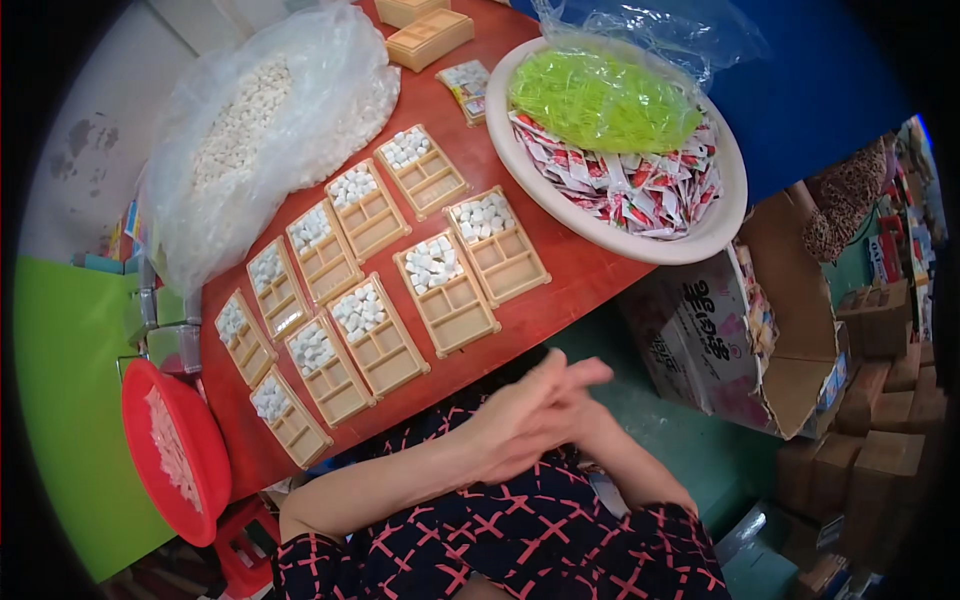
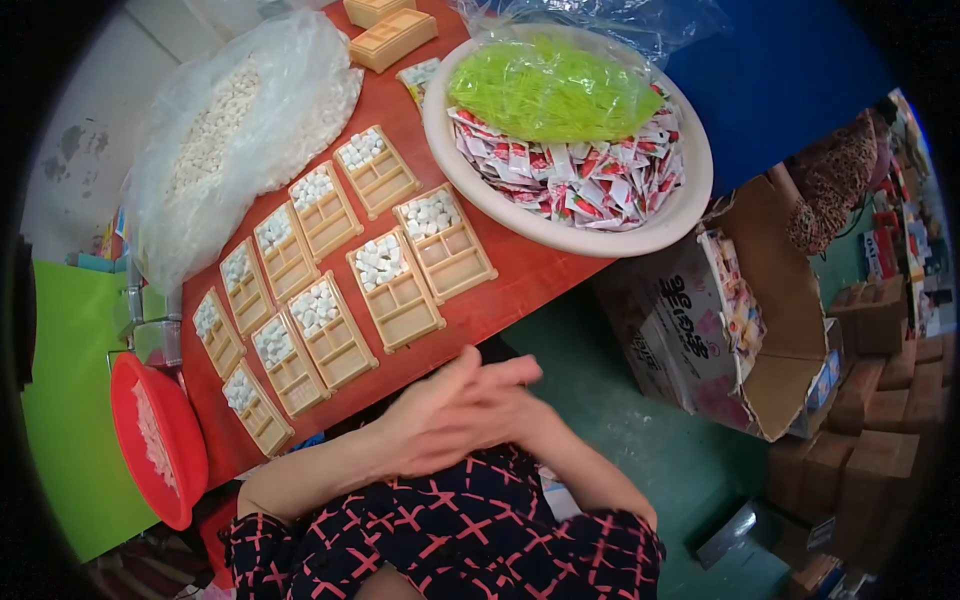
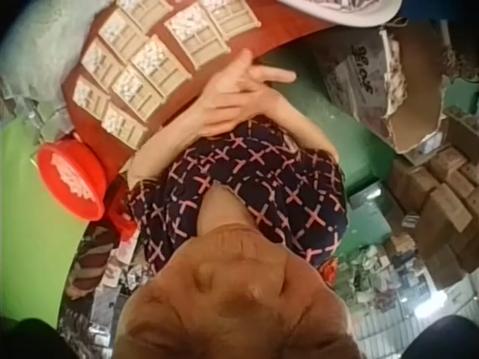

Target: Packaging small white cubes and various colored packets into partitioned plastic trays.

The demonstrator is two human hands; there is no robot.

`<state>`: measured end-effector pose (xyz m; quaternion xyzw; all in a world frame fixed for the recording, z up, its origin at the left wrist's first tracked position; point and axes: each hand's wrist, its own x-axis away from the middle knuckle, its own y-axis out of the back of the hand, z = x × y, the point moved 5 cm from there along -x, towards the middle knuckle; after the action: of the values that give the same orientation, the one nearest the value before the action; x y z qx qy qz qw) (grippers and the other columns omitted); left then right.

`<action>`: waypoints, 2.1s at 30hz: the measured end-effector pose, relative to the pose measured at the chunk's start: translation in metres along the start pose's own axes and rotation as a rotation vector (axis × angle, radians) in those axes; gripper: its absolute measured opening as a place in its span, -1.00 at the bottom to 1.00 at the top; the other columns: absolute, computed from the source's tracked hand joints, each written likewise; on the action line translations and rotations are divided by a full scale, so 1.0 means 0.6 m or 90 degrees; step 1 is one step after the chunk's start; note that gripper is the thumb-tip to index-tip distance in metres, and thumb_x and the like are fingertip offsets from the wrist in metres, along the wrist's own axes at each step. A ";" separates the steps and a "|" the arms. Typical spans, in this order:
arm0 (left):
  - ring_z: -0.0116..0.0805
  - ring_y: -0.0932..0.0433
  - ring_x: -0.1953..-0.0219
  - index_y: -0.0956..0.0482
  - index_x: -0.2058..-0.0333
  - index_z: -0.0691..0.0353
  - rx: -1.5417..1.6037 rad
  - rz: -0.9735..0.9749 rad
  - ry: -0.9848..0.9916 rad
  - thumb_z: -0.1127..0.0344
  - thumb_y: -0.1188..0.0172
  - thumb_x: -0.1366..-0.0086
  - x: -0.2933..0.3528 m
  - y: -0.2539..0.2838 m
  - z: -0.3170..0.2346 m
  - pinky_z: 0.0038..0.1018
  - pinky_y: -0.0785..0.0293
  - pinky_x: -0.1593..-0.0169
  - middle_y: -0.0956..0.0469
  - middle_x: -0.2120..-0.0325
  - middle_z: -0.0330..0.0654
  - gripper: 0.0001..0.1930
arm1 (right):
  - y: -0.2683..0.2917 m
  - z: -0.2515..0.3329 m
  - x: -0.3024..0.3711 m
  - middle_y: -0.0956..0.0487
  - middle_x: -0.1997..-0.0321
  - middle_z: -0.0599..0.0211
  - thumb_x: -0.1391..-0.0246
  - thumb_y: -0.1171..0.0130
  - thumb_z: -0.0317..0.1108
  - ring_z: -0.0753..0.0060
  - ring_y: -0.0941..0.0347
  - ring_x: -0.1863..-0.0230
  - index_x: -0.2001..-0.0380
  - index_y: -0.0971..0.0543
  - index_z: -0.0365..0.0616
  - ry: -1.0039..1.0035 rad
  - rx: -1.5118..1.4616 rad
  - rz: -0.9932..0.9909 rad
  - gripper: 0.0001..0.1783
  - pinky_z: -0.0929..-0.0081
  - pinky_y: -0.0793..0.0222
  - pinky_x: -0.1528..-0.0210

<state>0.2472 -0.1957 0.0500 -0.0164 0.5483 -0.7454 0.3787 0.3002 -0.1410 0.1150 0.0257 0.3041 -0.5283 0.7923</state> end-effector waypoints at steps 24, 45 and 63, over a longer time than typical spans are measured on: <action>-0.04 -0.56 0.49 -0.55 0.57 0.36 -2.068 -0.223 0.063 0.39 -0.06 -0.01 -0.323 -0.253 -0.241 -0.25 -0.49 0.30 -0.54 0.63 0.01 -0.85 | 0.243 0.009 -0.445 -0.57 0.38 0.09 -0.02 -0.01 -0.42 0.37 -0.49 0.29 0.32 -0.55 -0.26 -0.251 0.984 0.469 -0.80 0.41 -0.39 0.20; -0.12 -0.07 -0.26 -0.57 0.10 0.17 -2.289 -0.570 0.776 0.11 -0.04 -0.05 -0.373 -0.269 -0.393 -0.17 -0.22 -0.18 -0.16 -0.21 -0.15 -0.55 | 0.281 -0.086 -0.500 -0.52 0.26 0.08 0.30 -0.32 -0.19 0.10 -0.42 0.11 0.29 -0.47 -0.17 -0.050 1.233 0.495 -0.54 0.24 -0.33 0.05; -0.05 -0.46 0.08 -0.51 0.14 0.29 -1.864 -0.613 -0.087 0.21 -0.07 -0.10 -0.350 -0.294 -0.447 -0.27 -0.38 0.01 -0.50 0.14 0.03 -0.62 | 0.260 -0.088 -0.499 -0.38 0.64 0.43 0.28 -0.09 -0.51 0.53 -0.29 0.54 0.57 -0.43 -0.21 -0.344 0.800 0.456 -0.91 0.52 -0.21 0.46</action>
<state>0.1824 0.1622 0.1719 -0.5638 0.7005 0.3820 -0.2134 0.3319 0.1929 0.1806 0.4377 -0.2839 -0.3007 0.7984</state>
